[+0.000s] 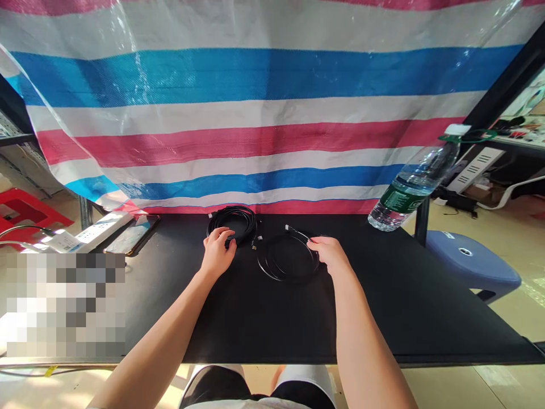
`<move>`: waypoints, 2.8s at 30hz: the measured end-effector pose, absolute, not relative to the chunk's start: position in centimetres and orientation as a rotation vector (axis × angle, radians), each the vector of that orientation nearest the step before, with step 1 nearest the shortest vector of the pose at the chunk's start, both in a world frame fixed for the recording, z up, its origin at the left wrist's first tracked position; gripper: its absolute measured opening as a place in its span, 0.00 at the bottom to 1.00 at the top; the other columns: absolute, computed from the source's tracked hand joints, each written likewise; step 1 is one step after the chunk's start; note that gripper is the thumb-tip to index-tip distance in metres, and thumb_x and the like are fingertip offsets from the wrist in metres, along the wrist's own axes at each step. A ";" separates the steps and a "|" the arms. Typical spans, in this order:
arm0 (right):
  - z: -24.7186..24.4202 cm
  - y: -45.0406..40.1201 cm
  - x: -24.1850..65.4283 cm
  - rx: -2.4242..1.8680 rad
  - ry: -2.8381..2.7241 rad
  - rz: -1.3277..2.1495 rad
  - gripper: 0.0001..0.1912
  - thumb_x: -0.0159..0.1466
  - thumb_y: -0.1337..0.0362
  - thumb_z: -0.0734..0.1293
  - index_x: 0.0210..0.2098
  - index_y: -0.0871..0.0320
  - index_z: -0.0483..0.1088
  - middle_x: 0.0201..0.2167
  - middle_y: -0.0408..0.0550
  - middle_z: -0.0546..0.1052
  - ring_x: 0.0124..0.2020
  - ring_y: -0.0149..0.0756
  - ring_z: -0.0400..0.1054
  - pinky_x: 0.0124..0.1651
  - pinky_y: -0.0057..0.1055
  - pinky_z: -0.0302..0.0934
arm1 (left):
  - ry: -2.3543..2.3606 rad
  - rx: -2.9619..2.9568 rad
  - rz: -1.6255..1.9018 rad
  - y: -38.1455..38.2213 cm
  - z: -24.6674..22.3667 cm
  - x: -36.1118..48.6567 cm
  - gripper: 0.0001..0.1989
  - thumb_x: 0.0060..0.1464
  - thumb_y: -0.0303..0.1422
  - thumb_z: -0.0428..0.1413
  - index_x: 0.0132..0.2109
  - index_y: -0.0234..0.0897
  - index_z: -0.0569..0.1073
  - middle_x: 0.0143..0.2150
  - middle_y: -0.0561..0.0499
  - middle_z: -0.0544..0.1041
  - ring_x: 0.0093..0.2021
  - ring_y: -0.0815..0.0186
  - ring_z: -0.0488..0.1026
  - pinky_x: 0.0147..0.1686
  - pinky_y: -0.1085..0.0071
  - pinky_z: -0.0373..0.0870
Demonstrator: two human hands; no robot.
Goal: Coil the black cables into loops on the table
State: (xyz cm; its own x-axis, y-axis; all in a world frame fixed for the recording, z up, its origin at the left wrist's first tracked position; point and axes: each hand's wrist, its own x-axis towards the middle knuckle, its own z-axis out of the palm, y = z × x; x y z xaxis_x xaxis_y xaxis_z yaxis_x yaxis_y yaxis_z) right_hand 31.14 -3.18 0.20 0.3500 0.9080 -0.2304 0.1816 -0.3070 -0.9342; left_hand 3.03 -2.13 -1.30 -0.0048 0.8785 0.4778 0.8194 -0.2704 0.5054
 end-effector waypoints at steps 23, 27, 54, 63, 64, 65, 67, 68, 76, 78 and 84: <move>2.1 -3.9 30.8 -0.981 -0.970 0.991 0.21 0.49 0.44 0.71 0.26 0.57 0.74 0.18 0.44 0.71 0.17 0.30 0.62 0.18 0.28 0.54 | 1.194 2.540 1.262 -4.1 -0.5 6.0 0.14 0.64 0.33 0.42 0.45 0.38 0.72 0.35 0.46 0.76 0.35 0.64 0.73 0.37 0.67 0.70; -0.8 -1.7 34.1 -1.236 -0.882 0.500 0.07 0.52 0.61 0.69 0.30 0.55 0.74 0.26 0.47 0.78 0.30 0.38 0.73 0.33 0.35 0.68 | 1.177 2.431 1.461 -4.2 -0.1 5.5 0.13 0.63 0.31 0.42 0.45 0.38 0.71 0.35 0.46 0.77 0.36 0.64 0.74 0.37 0.67 0.70; 2.0 -3.8 34.7 -0.984 -0.415 0.985 0.11 0.53 0.64 0.60 0.19 0.54 0.52 0.10 0.34 0.53 0.11 0.25 0.46 0.18 0.26 0.47 | 0.767 0.078 1.834 -1.8 5.6 -4.1 0.25 0.66 0.41 0.32 0.22 0.39 0.53 0.16 0.58 0.57 0.15 0.73 0.59 0.20 0.76 0.66; 1.5 -4.7 36.4 -0.730 -0.103 0.684 0.22 0.65 0.53 0.35 0.19 0.56 0.36 0.13 0.37 0.37 0.13 0.29 0.34 0.18 0.29 0.39 | 0.831 -0.108 1.940 -1.6 5.3 -6.2 0.22 0.66 0.35 0.32 0.21 0.39 0.47 0.14 0.61 0.46 0.10 0.76 0.45 0.11 0.80 0.48; 1.4 -4.7 36.6 -0.740 -0.103 0.673 0.23 0.65 0.52 0.34 0.19 0.56 0.36 0.13 0.37 0.37 0.13 0.29 0.34 0.18 0.29 0.38 | 0.831 -0.063 1.914 -1.5 5.3 -5.9 0.23 0.66 0.37 0.34 0.21 0.39 0.47 0.14 0.61 0.46 0.10 0.76 0.46 0.11 0.80 0.48; 1.3 -4.6 36.7 -0.760 -0.116 0.671 0.23 0.66 0.51 0.34 0.19 0.56 0.36 0.13 0.37 0.37 0.13 0.29 0.35 0.18 0.29 0.38 | 0.830 0.000 1.872 -1.5 5.2 -5.5 0.23 0.65 0.39 0.36 0.21 0.39 0.48 0.13 0.61 0.47 0.10 0.76 0.47 0.11 0.80 0.49; 1.2 -4.4 36.8 -0.822 -0.190 0.677 0.25 0.66 0.49 0.37 0.18 0.55 0.38 0.12 0.36 0.38 0.12 0.29 0.35 0.17 0.30 0.39 | 0.846 0.163 1.765 -1.5 5.2 -4.2 0.24 0.64 0.42 0.42 0.21 0.39 0.51 0.13 0.61 0.50 0.11 0.76 0.50 0.11 0.80 0.52; 1.1 -4.3 36.8 -0.858 -0.238 0.673 0.26 0.67 0.47 0.40 0.18 0.54 0.39 0.12 0.36 0.39 0.12 0.29 0.37 0.16 0.30 0.39 | 0.869 0.253 1.709 -1.5 5.1 -3.4 0.24 0.63 0.44 0.45 0.21 0.39 0.53 0.14 0.61 0.52 0.11 0.76 0.52 0.12 0.80 0.53; 1.6 -3.8 33.9 -1.124 -0.771 0.734 0.14 0.49 0.52 0.70 0.24 0.55 0.65 0.14 0.39 0.65 0.12 0.26 0.52 0.14 0.26 0.41 | 1.083 0.976 1.275 -2.7 3.1 1.4 0.21 0.48 0.50 0.59 0.25 0.37 0.64 0.19 0.53 0.73 0.18 0.67 0.70 0.21 0.70 0.69; 1.7 -4.0 33.0 -1.212 -0.858 0.838 0.16 0.47 0.51 0.70 0.23 0.56 0.66 0.17 0.42 0.71 0.13 0.25 0.53 0.14 0.24 0.40 | 1.115 1.122 1.201 -2.7 2.6 1.6 0.21 0.45 0.50 0.60 0.24 0.36 0.68 0.22 0.49 0.75 0.22 0.66 0.73 0.26 0.69 0.69; 1.2 -4.4 32.0 -1.345 -1.255 0.804 0.21 0.48 0.45 0.72 0.20 0.56 0.67 0.13 0.40 0.67 0.16 0.27 0.56 0.18 0.26 0.48 | 1.360 1.504 1.249 -2.6 2.1 1.4 0.18 0.44 0.47 0.58 0.19 0.37 0.74 0.19 0.53 0.68 0.21 0.69 0.64 0.24 0.71 0.60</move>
